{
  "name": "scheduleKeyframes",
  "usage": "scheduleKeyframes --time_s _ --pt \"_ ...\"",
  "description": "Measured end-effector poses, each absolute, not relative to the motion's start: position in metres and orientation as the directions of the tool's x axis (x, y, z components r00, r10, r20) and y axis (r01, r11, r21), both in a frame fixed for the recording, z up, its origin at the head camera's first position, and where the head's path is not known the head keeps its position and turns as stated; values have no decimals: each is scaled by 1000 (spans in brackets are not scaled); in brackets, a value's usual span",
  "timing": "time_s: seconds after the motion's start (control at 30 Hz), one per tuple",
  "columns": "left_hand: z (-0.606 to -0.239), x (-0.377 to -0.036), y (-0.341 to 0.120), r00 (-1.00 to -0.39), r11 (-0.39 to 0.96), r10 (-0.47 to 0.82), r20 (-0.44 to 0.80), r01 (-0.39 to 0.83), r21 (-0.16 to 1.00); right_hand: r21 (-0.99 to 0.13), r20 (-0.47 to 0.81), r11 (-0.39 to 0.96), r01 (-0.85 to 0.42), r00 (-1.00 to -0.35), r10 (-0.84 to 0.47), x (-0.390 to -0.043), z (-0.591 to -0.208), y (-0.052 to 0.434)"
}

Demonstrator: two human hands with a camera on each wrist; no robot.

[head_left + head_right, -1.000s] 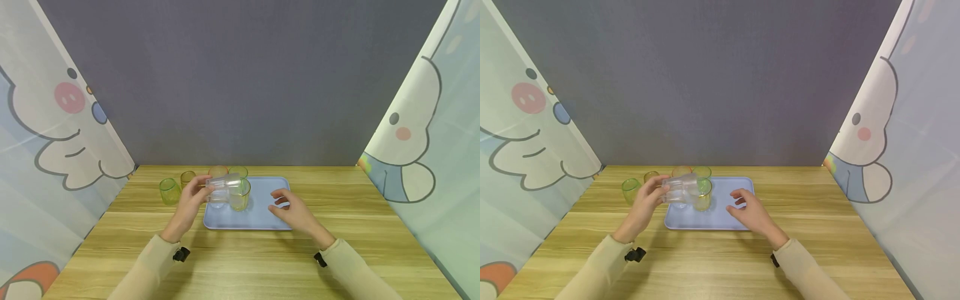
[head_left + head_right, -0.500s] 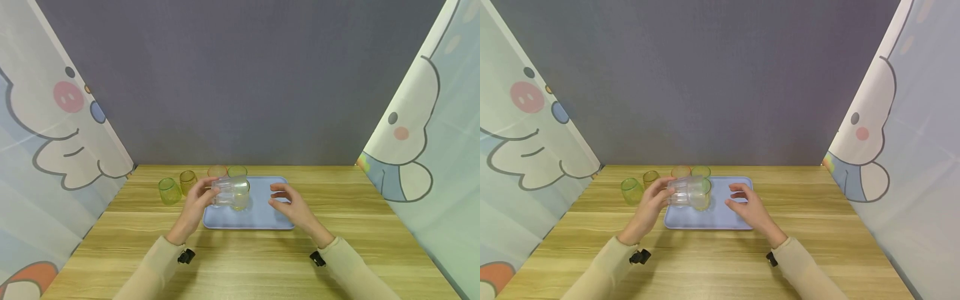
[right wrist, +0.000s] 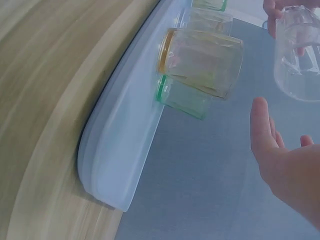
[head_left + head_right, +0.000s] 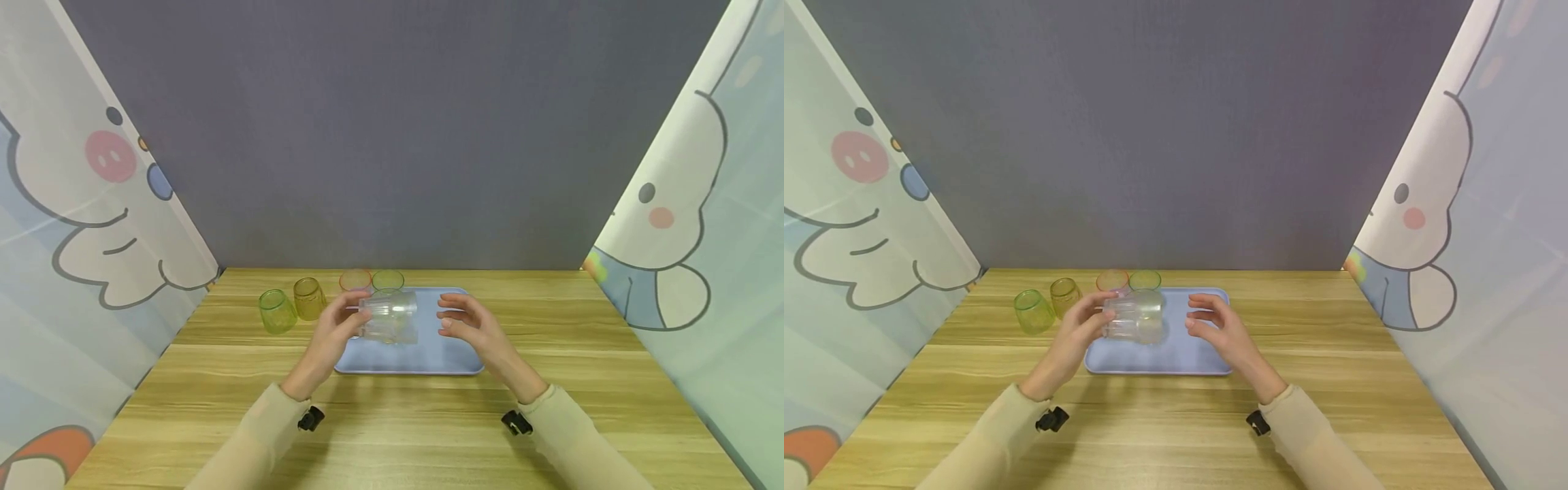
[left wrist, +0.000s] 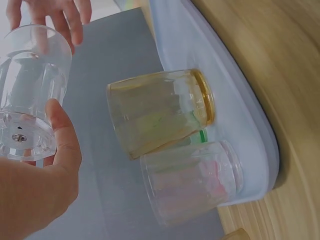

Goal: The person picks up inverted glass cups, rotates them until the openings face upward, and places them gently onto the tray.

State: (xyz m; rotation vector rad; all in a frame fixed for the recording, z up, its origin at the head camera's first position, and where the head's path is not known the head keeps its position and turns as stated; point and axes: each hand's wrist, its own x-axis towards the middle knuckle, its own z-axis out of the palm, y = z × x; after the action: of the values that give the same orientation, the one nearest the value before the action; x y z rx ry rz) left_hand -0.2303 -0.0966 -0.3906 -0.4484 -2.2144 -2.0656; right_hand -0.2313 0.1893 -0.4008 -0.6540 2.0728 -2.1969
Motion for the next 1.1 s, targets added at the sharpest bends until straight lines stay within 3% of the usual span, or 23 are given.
scheduleKeyframes --time_s 0.53,1.1 --pt "-402 -225 -83 -960 37 183 214 225 974 -962 270 -67 -265 -879 -393 -228 -403 181" --pt "-402 -221 -73 -965 43 186 187 198 979 -974 226 -125 -190 -868 -443 -227 -404 180"
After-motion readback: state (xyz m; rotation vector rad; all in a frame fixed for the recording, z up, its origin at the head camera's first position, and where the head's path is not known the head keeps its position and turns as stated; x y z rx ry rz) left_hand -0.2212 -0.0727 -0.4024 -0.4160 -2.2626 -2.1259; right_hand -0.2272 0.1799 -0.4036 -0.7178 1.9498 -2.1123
